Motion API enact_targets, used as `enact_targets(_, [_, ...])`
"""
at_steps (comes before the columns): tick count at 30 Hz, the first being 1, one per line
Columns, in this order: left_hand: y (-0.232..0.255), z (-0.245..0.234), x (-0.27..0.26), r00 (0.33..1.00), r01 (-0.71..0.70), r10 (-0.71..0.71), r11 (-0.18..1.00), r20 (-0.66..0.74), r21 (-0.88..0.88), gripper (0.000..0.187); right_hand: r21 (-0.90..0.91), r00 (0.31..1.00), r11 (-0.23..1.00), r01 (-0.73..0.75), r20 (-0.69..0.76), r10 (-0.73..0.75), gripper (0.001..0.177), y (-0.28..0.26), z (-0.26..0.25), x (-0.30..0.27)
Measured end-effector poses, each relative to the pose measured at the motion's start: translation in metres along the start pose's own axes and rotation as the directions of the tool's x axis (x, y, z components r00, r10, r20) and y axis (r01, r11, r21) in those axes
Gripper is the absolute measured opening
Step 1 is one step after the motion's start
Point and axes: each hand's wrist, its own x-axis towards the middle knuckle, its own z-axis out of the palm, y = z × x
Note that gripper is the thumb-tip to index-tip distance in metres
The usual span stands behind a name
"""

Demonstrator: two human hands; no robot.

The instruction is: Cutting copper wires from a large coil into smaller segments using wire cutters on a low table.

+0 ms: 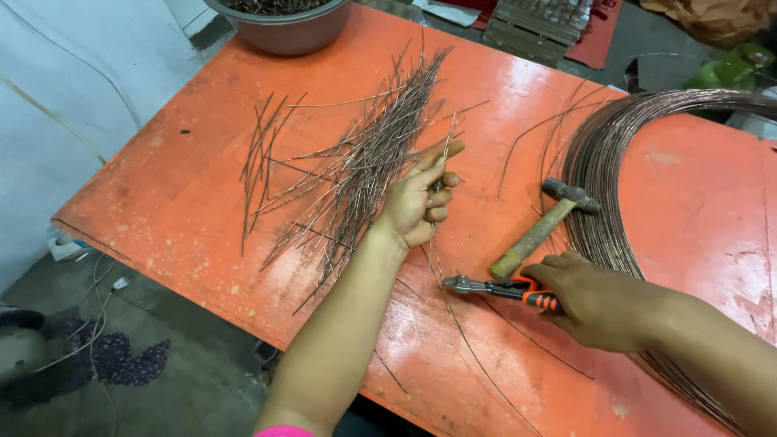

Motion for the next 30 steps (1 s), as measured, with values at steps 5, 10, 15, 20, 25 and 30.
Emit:
enact_targets(5, [0.0,0.001,0.001,0.999,-0.034,0.034,0.999,-0.028,0.0,0.035,-0.01,0.993,1.0,-0.008,0.117,0.009,0.054,-0.009,-0.02,0.001])
enact_targets(10, [-0.006,0.002,0.002,0.998,-0.055,0.055,0.998,-0.017,-0.017,0.034,-0.022,0.979,0.997,-0.079,0.185,0.082,0.044,-0.017,-0.025,-0.002])
enact_targets(15, [-0.008,0.002,0.003,0.998,-0.049,0.048,0.998,-0.037,-0.035,0.034,0.004,0.974,0.994,-0.11,0.199,0.107,0.038,-0.029,-0.032,-0.007])
enact_targets(20, [-0.01,0.006,0.0,0.999,-0.035,0.035,0.999,-0.006,-0.028,0.033,0.001,0.982,0.997,-0.072,0.175,0.071,0.041,-0.027,-0.027,-0.004])
enact_targets(25, [-0.009,0.011,-0.003,0.999,-0.034,0.035,0.999,0.019,-0.034,0.034,-0.024,0.98,0.996,-0.087,0.178,0.09,0.042,-0.023,-0.024,0.0])
enact_targets(30, [-0.01,0.015,-0.005,1.0,-0.019,0.019,0.999,0.018,-0.03,0.035,-0.025,0.955,0.989,-0.145,0.26,0.146,0.046,-0.029,-0.026,-0.001])
